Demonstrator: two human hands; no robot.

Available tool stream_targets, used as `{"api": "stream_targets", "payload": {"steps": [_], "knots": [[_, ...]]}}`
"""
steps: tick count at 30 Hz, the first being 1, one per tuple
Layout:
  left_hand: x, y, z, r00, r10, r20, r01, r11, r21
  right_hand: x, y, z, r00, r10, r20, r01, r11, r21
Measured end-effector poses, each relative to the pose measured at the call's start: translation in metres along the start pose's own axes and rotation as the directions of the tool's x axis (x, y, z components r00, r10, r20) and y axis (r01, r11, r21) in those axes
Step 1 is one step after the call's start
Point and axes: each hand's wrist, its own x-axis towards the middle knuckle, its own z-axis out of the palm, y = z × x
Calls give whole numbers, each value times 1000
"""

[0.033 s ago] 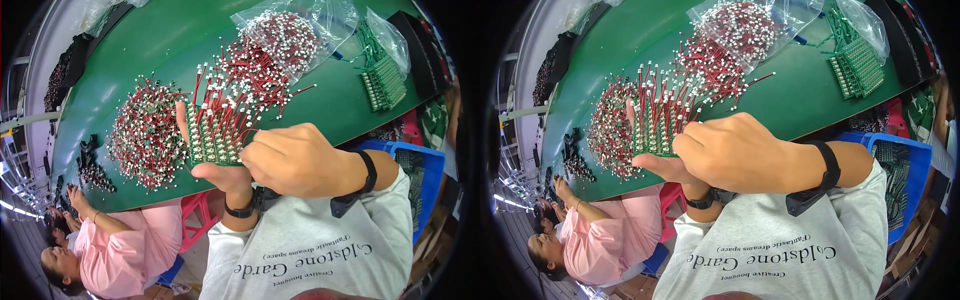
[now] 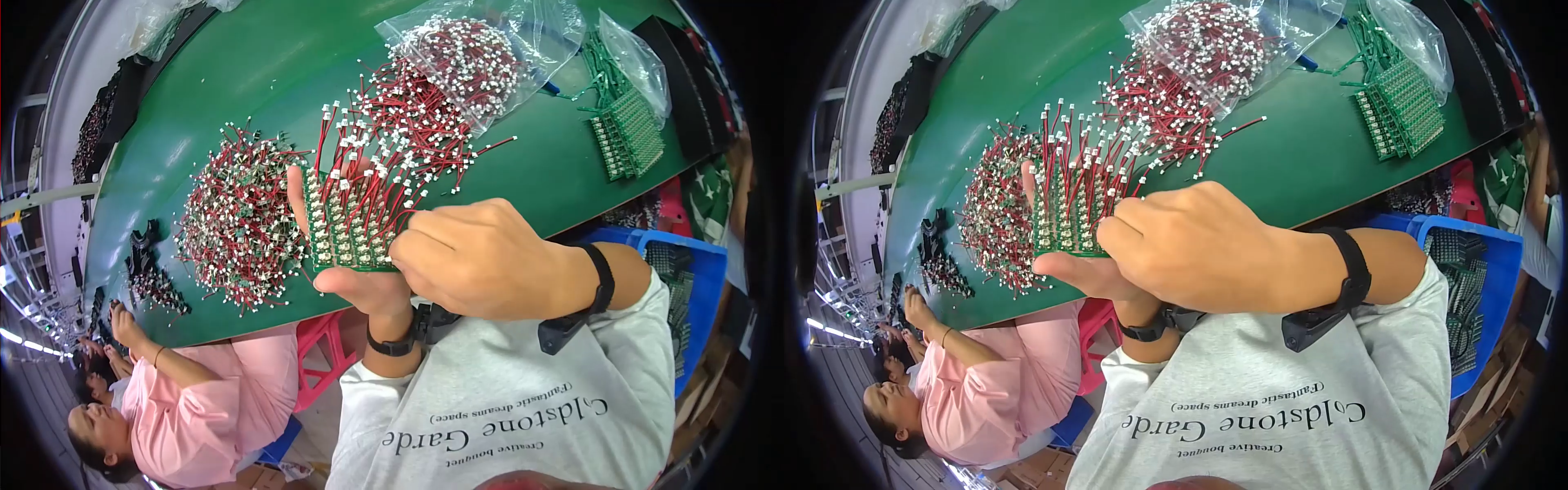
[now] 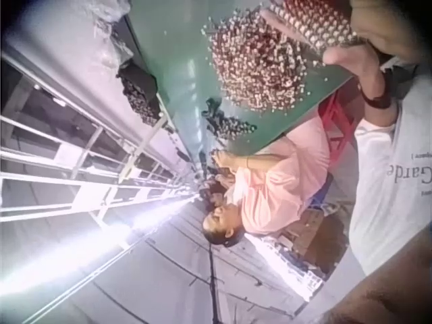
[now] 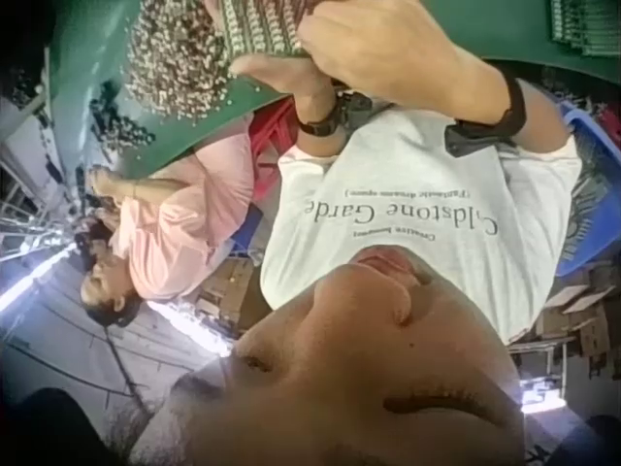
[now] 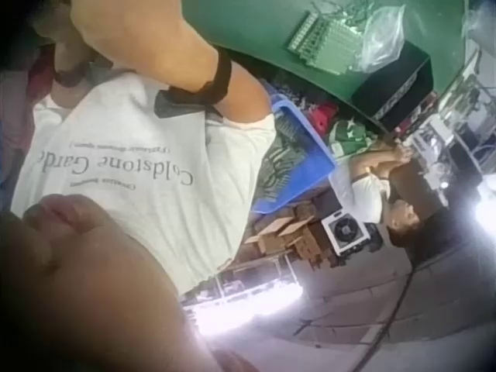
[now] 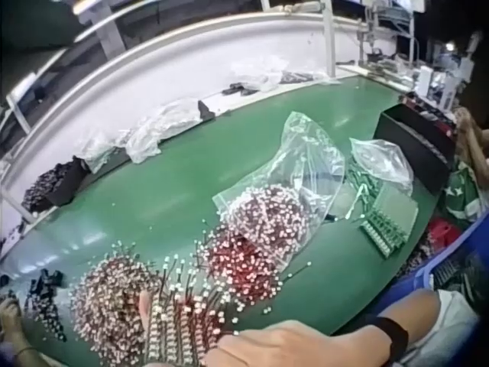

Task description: The person picks up a circuit board and inserts small white connectors with red wires into it by hand. After filling the board, the person places it into a blue bin and picks up a new circuit board to repeat the process.

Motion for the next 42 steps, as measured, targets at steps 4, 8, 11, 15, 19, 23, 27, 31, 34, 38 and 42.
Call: {"api": "stream_targets", "payload": {"steps": [4, 8, 11, 15, 19, 23, 27, 31, 34, 38, 42], "knots": [[-2, 2, -4, 999, -34, 6, 34, 999, -2, 1, 1, 8, 999, -18, -46, 20, 999, 35], [0, -1, -1, 999, -32, 36, 37, 984, -172, 2, -2, 8, 999, 10, -46, -10, 1000, 14], [-3, 0, -5, 997, -63, 40, 68, 988, -135, 4, -2, 5, 1000, -5, 24, 5, 1000, -20], [-7, -2, -7, 994, -102, 41, 106, 990, -88, 4, -1, 3, 1000, -24, 16, 24, 999, -33], [-7, -2, -12, 990, -139, 36, 141, 989, -40, 3, 1, 3, 999, -30, 30, 31, 998, -47], [-11, -7, -12, 983, -179, 36, 179, 984, 6, 3, 1, 8, 999, -45, 0, 45, 995, -86], [-16, -9, -13, 976, -216, 31, 214, 975, 50, 1, 1, 9, 999, -47, -15, 44, 990, -133], [-21, -5, -21, 967, -254, 20, 251, 964, 92, 1, -1, 9, 988, -152, 0, 146, 948, -284], [-14, -4, -16, 961, -274, 19, 271, 956, 110, 0, 2, 11, 987, -163, -8, 152, 936, -317], [-4, -2, -4, 982, -169, 81, 156, 976, 150, -3, 4, 5, 992, -126, -14, 116, 948, -298], [-6, -4, -6, 984, -129, 122, 101, 971, 215, 0, 7, 2, 996, -80, -46, 68, 975, -214]]}}
